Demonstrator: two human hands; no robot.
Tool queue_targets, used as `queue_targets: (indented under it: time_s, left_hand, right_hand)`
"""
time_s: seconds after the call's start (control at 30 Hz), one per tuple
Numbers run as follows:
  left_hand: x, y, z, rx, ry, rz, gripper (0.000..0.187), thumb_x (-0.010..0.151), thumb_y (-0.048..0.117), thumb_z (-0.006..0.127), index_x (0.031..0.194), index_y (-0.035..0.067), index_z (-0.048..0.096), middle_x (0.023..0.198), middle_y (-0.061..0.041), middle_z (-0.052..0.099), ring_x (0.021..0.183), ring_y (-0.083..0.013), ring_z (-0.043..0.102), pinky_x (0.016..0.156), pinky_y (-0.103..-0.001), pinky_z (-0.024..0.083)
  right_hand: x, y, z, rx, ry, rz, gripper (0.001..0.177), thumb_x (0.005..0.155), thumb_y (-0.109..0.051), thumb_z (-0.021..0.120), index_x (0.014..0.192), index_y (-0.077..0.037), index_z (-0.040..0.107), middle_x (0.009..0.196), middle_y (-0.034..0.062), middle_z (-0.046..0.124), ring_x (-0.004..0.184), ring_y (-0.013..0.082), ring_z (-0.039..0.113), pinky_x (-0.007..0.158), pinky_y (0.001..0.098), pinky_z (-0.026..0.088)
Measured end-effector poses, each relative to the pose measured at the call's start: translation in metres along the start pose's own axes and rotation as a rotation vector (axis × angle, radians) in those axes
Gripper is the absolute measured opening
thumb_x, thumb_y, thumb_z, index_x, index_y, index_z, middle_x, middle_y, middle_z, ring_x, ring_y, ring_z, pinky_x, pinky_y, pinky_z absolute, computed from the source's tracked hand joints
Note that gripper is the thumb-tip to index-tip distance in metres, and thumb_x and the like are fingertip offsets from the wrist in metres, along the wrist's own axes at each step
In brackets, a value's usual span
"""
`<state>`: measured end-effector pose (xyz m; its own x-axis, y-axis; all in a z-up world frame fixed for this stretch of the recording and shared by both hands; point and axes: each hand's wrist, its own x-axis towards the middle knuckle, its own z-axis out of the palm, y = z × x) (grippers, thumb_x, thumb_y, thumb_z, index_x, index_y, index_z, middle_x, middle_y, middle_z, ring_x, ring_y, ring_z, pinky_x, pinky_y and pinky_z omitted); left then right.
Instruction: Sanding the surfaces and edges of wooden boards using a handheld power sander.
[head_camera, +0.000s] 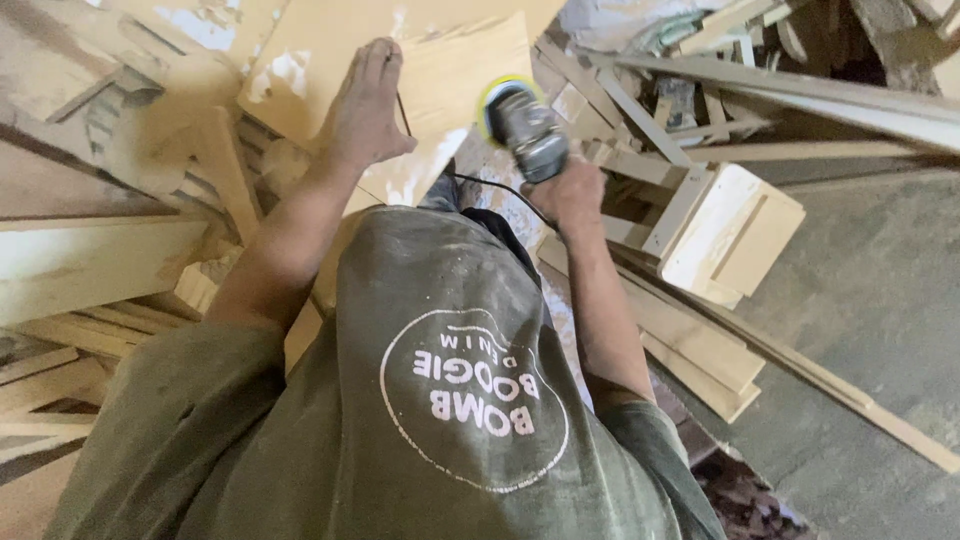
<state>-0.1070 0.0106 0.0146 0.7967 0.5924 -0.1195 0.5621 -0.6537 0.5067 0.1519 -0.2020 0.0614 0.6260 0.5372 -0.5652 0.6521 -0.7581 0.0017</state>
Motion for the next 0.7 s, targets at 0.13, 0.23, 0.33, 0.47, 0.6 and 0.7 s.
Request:
queue_targets:
  time_s: [0.13, 0.23, 0.33, 0.47, 0.6, 0.7]
  left_hand:
    - [0.006, 0.001, 0.000, -0.012, -0.049, -0.050, 0.127, 0.063, 0.034, 0.099, 0.159, -0.012, 0.031, 0.162, -0.030, 0.032, 0.154, -0.0429, 0.027, 0.132, -0.046, 0.015]
    - [0.003, -0.010, 0.015, 0.001, -0.043, -0.055, 0.130, 0.060, 0.035, 0.099, 0.160, -0.011, 0.030, 0.162, -0.031, 0.033, 0.154, -0.0441, 0.028, 0.132, -0.048, 0.016]
    - [0.003, -0.014, 0.022, -0.010, 0.061, 0.000, 0.130, 0.052, 0.034, 0.100, 0.156, -0.011, 0.036, 0.158, -0.031, 0.037, 0.149, -0.0471, 0.035, 0.129, -0.051, 0.021]
    - [0.009, -0.020, 0.029, -0.057, 0.040, -0.055, 0.133, 0.051, 0.036, 0.102, 0.158, -0.008, 0.036, 0.162, -0.029, 0.034, 0.152, -0.0472, 0.031, 0.130, -0.052, 0.018]
    - [0.001, -0.022, 0.034, -0.008, 0.090, 0.011, 0.129, 0.047, 0.036, 0.101, 0.152, -0.013, 0.042, 0.155, -0.033, 0.042, 0.145, -0.0493, 0.040, 0.128, -0.053, 0.024]
    - [0.001, -0.016, 0.023, 0.037, 0.197, 0.067, 0.124, 0.046, 0.040, 0.104, 0.143, -0.013, 0.047, 0.145, -0.029, 0.047, 0.132, -0.0455, 0.047, 0.120, -0.051, 0.038]
  right_hand:
    - [-0.005, 0.019, 0.005, 0.134, 0.059, -0.112, 0.074, 0.065, -0.047, 0.092, 0.119, -0.010, 0.057, 0.100, 0.0161, 0.075, 0.094, 0.0402, 0.072, 0.080, 0.0477, 0.060]
    - [0.006, 0.016, -0.023, 0.233, 0.084, -0.048, 0.078, 0.067, -0.042, 0.090, 0.129, -0.011, 0.055, 0.106, 0.0121, 0.075, 0.094, 0.0316, 0.074, 0.078, 0.0403, 0.062]
    - [0.021, 0.009, -0.028, 0.205, 0.085, -0.022, 0.078, 0.066, -0.043, 0.091, 0.128, -0.008, 0.059, 0.106, 0.0136, 0.076, 0.092, 0.0308, 0.075, 0.077, 0.0401, 0.064]
    - [0.004, 0.006, -0.021, 0.033, -0.005, -0.134, 0.088, 0.070, -0.049, 0.089, 0.137, -0.007, 0.052, 0.104, 0.0179, 0.074, 0.093, 0.0393, 0.074, 0.082, 0.0478, 0.063]
    - [0.010, 0.036, 0.002, 0.034, -0.067, 0.088, 0.068, 0.068, -0.062, 0.086, 0.108, -0.008, 0.078, 0.097, 0.0189, 0.080, 0.098, 0.0399, 0.076, 0.080, 0.0477, 0.061]
    - [0.013, 0.048, -0.008, 0.274, 0.158, 0.127, 0.091, 0.063, -0.058, 0.087, 0.133, -0.007, 0.060, 0.108, 0.0203, 0.077, 0.103, 0.0455, 0.072, 0.088, 0.0490, 0.056]
